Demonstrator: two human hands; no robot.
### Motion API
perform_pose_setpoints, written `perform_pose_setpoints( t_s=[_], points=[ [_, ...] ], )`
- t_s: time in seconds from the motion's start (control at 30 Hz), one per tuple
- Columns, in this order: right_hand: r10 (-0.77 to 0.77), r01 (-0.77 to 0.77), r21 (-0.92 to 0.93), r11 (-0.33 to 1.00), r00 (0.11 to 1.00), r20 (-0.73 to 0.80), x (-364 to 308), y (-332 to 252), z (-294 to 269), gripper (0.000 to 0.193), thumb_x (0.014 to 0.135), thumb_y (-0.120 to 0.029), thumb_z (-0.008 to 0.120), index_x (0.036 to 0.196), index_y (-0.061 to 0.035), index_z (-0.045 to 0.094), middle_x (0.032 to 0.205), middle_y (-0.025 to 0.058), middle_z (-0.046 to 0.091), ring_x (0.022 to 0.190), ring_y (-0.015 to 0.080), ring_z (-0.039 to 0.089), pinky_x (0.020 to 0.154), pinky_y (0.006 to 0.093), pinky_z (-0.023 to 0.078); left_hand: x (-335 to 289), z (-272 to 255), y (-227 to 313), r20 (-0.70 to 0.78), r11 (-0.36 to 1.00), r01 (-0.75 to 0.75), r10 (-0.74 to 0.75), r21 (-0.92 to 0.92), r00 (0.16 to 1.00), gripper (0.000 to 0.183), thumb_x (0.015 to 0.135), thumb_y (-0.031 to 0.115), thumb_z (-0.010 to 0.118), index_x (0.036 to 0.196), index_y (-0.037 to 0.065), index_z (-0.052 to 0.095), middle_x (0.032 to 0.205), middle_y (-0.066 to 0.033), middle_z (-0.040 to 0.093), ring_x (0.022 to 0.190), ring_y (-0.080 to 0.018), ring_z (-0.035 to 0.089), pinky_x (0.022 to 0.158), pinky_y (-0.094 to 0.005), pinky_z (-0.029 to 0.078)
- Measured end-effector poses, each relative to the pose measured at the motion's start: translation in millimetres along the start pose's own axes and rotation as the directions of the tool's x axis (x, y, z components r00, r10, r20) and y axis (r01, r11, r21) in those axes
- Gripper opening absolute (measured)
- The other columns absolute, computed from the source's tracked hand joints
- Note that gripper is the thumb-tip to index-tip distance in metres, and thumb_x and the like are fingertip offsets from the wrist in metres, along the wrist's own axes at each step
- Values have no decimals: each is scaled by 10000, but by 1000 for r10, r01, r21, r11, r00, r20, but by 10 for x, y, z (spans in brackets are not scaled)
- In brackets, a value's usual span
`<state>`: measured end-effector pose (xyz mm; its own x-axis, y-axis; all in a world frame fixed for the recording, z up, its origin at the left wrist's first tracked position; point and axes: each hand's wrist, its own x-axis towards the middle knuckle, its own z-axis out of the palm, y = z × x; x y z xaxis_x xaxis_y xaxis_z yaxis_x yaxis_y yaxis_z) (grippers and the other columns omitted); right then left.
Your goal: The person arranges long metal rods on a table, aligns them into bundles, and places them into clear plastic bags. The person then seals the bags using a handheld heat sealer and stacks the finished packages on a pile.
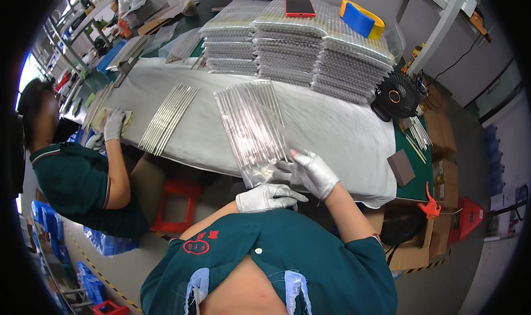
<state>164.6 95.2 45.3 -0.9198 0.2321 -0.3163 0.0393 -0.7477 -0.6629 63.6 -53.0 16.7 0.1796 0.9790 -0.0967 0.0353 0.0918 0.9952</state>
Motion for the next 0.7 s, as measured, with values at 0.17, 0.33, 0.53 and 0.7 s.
perform_pose_setpoints(
  t_s=[0.17,0.33,0.53,0.7],
  points=[
    [-328,62,-669,741,902,-280,-432,-151,-174,411,890,-280,647,1178,5,574,1140,104,621,1055,200,593,909,339,491,105,-26,-128,-255,658,-185,513,730,820,273,797,134,666,1057,50,660,1038,-110,652,966,-261,617,809,-383,485],
    [-662,268,-955,-127,695,283,-121,93,-338,560,806,-333,709,1251,-40,536,1221,136,578,1070,317,586,912,378,474,486,-5,-99,-546,269,477,480,837,687,474,811,197,574,1226,-23,508,1279,-194,505,1230,-336,448,1049,-468,316],
    [-598,214,-921,-324,709,375,248,208,-309,672,796,-428,693,1321,-63,485,1287,152,538,1100,335,564,928,412,456,871,-347,-348,-621,114,626,349,772,702,471,853,236,426,1256,3,494,1378,-176,442,1291,-315,399,1098,-433,257],
    [-575,-81,-928,-364,804,155,148,64,-267,465,793,-398,682,1150,-109,609,1118,103,635,943,303,621,831,439,478,418,-271,66,-608,104,604,257,790,751,710,806,602,498,1296,88,522,1364,-168,482,1303,-362,387,1074,-579,199]
  ],
)
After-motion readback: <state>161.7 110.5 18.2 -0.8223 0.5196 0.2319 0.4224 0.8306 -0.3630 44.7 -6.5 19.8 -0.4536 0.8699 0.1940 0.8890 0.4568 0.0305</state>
